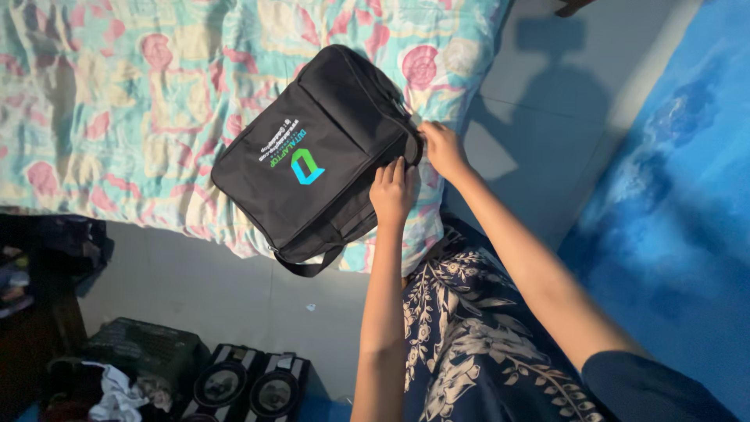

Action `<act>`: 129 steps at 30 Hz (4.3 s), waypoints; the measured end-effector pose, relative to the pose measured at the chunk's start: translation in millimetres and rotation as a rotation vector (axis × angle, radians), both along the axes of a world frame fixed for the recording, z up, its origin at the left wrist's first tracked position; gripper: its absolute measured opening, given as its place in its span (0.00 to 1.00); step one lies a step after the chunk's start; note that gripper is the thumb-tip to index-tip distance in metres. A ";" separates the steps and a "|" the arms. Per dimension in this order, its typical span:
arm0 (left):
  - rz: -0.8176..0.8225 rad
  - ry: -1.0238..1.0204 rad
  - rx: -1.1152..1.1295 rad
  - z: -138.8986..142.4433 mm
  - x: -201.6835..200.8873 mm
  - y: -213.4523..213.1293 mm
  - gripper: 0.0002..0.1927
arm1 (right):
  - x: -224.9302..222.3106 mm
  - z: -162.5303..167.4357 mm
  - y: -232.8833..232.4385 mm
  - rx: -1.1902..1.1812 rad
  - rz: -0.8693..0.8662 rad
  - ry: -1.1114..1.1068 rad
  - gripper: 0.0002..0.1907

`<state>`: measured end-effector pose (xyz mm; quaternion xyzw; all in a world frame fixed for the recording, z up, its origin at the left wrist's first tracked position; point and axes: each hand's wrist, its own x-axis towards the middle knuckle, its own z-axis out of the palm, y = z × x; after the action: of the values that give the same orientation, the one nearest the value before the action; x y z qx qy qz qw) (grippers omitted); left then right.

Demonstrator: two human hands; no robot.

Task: The person opens a black messenger bag on a bed and takes items out one at a time, placing a water bottle, sunglasses, a phone, earphones, headphones, a charger, and a laptop onto the bed and a small stool. They then lift the bag by its strap.

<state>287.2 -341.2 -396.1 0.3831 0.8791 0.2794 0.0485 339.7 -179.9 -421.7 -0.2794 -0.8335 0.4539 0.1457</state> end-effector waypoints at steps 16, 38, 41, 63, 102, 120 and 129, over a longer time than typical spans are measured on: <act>0.604 -0.833 0.366 -36.1 86.1 -18.8 0.15 | 53.7 33.7 -66.6 0.099 0.020 0.021 0.07; 0.501 -0.166 0.020 -35.2 103.2 -40.7 0.04 | 18.0 60.7 -81.5 0.279 0.456 -0.013 0.16; 0.583 -0.046 0.108 -26.9 98.4 -66.7 0.07 | 7.8 68.7 -93.0 0.331 0.614 -0.056 0.17; 0.725 0.040 0.000 21.7 47.2 -199.5 0.05 | -18.5 86.5 -152.2 0.515 0.671 -0.195 0.20; 0.563 0.122 -0.006 32.4 -70.3 -280.8 0.23 | -18.7 71.2 -235.6 0.367 0.521 -0.091 0.19; -0.203 0.116 -0.283 14.9 -88.0 -62.3 0.44 | -45.3 36.4 -128.5 0.226 -0.208 -0.018 0.40; -0.277 0.010 -0.259 -5.4 -112.5 -39.1 0.35 | -79.1 48.3 -121.2 0.071 -0.437 -0.360 0.37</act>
<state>174.7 -380.3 -401.5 0.4925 0.8468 0.1526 0.1308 260.6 -301.1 -373.4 -0.5231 -0.7814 0.3255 0.0993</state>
